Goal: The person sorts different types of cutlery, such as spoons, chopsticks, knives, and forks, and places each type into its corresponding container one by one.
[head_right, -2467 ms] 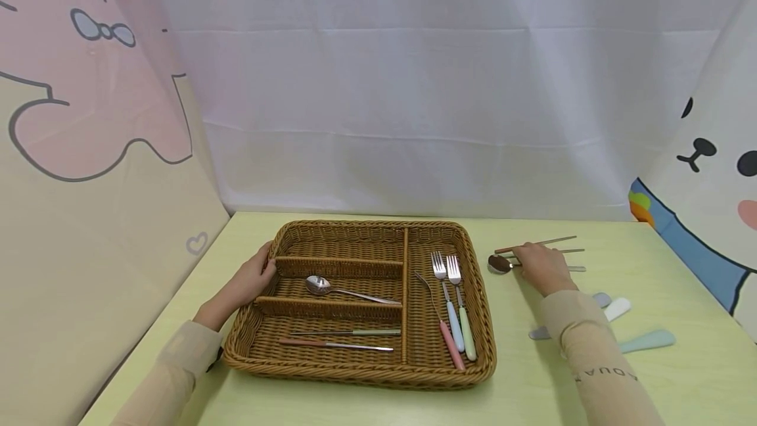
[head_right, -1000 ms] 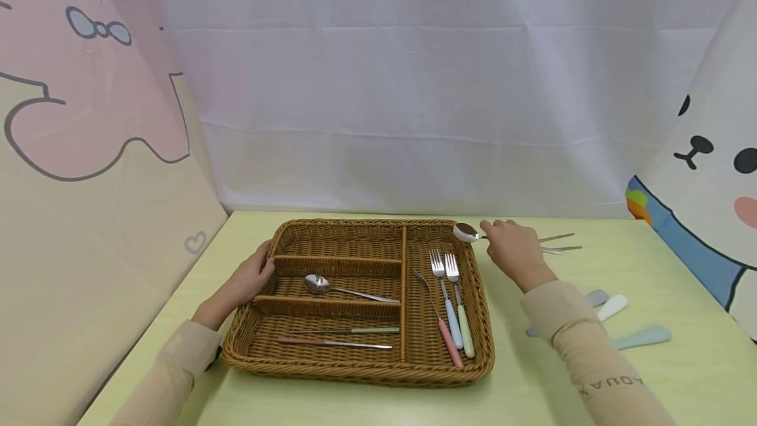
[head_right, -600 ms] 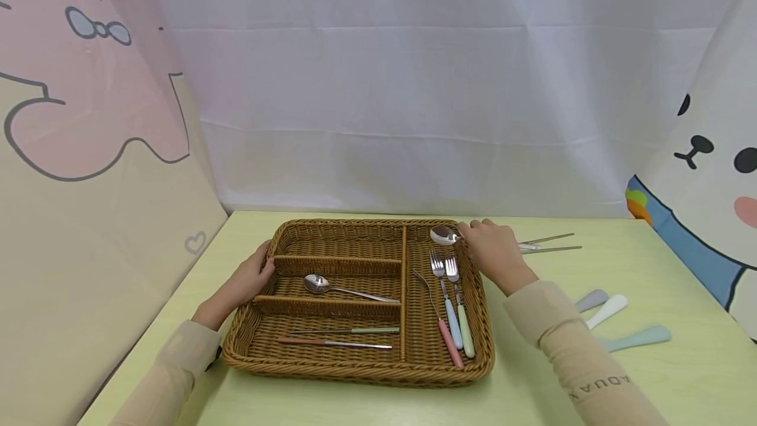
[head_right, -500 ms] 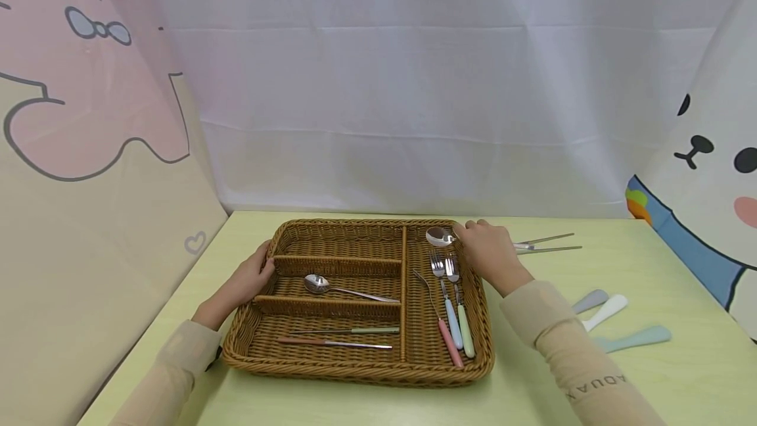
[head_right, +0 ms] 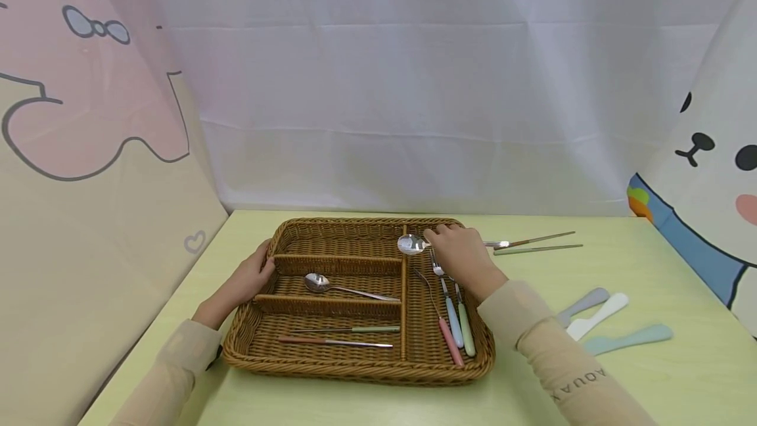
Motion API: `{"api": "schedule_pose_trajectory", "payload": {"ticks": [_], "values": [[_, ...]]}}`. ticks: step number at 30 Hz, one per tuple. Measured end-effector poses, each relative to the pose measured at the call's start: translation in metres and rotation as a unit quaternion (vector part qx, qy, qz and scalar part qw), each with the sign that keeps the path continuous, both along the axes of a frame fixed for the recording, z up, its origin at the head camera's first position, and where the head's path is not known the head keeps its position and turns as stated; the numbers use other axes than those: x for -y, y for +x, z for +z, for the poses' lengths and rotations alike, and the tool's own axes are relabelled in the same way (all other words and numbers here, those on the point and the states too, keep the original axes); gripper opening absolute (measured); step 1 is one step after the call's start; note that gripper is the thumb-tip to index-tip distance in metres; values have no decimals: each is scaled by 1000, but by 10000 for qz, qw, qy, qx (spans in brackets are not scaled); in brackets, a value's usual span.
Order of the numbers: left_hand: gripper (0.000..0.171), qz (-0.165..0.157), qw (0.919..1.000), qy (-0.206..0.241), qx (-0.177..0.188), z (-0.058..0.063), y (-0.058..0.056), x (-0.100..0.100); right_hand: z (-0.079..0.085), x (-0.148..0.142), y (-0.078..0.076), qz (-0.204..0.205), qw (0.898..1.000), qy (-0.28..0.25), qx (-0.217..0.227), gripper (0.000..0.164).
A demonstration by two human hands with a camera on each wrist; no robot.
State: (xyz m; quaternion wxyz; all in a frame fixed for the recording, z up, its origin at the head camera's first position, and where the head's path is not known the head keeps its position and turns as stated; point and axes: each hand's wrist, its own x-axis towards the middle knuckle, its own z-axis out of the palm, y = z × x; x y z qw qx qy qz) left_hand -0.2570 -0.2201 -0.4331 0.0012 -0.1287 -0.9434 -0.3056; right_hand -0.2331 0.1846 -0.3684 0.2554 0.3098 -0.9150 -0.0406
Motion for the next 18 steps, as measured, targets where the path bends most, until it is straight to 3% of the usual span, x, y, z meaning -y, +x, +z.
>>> {"api": "schedule_pose_trajectory", "payload": {"ticks": [18], "values": [[56,16,10000,-3,-1,2,1,-1,3,49,13,646,9970,402,-140,27]]}}
